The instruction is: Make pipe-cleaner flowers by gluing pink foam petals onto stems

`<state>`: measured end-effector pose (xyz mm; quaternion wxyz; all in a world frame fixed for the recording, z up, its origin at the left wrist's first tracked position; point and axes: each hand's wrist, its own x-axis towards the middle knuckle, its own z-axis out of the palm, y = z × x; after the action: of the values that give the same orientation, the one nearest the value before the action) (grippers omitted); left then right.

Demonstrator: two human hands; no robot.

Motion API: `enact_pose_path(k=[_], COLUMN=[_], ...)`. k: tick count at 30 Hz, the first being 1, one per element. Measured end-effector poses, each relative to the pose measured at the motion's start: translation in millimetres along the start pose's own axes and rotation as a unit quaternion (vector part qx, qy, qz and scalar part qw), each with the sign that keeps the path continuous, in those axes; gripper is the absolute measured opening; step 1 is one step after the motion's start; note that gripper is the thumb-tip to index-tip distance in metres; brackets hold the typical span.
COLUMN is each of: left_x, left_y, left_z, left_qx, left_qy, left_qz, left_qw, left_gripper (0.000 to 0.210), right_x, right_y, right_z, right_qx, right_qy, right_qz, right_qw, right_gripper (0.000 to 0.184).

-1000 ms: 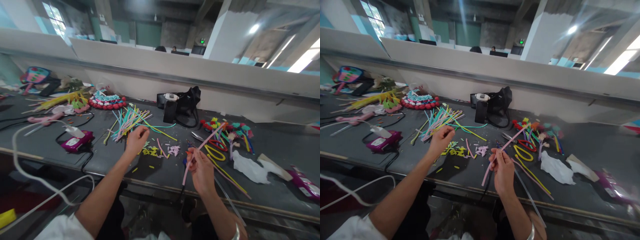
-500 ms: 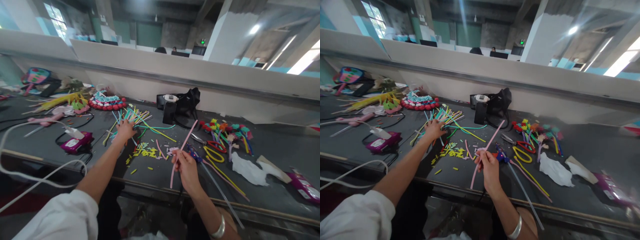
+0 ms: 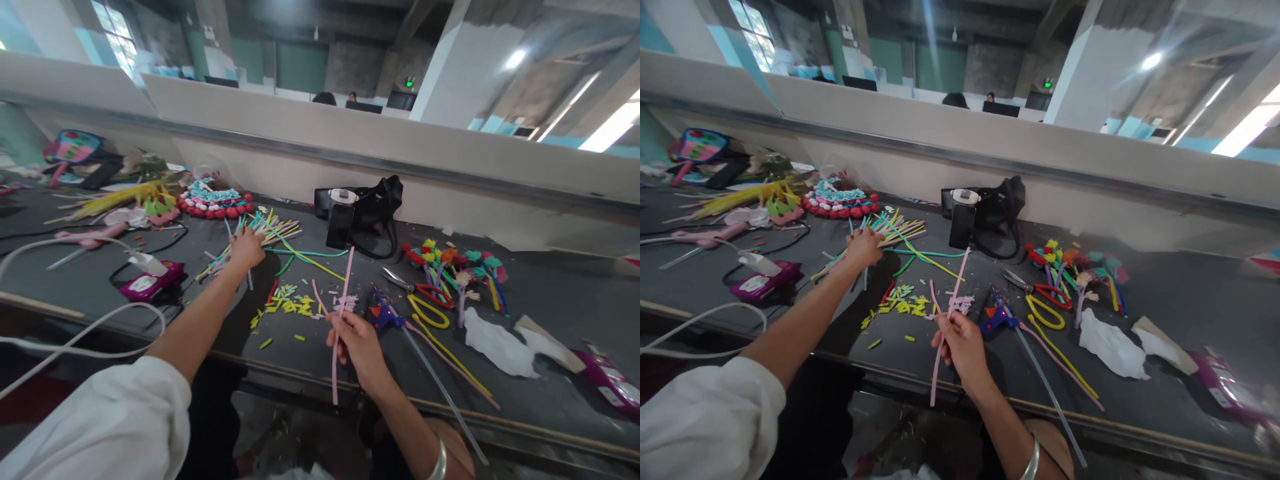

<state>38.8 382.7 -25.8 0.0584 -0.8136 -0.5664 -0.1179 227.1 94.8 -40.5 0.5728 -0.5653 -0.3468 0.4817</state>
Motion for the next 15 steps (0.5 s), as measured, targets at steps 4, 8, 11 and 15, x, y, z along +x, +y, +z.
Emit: enact_pose_path(k=[4, 8, 11, 15], left_x=[0.7, -0.1, -4.4, -16.9], left_y=[22.4, 31.4, 31.4, 32.7], left_z=[4.5, 13.3, 13.1, 2.5], left_qx=[-0.024, -0.031, -0.033, -0.037], left_qy=[-0.003, -0.012, -0.016, 0.009], left_qz=[0.066, 0.08, 0.085, 0.08], left_qw=[0.998, 0.996, 0.996, 0.996], left_gripper=[0.043, 0.034, 0.026, 0.031], right_x=[-0.4, 1.2, 1.8, 0.6], right_y=[3.6, 4.1, 4.4, 6.8], right_z=[2.7, 2.2, 2.0, 4.5], right_qx=[-0.024, -0.039, -0.047, -0.045], right_qy=[-0.017, -0.019, -0.024, -0.031], right_qz=[0.008, 0.003, 0.002, 0.006], right_qw=[1.0, 0.999, 0.999, 0.998], right_gripper=[0.038, 0.038, 0.037, 0.038])
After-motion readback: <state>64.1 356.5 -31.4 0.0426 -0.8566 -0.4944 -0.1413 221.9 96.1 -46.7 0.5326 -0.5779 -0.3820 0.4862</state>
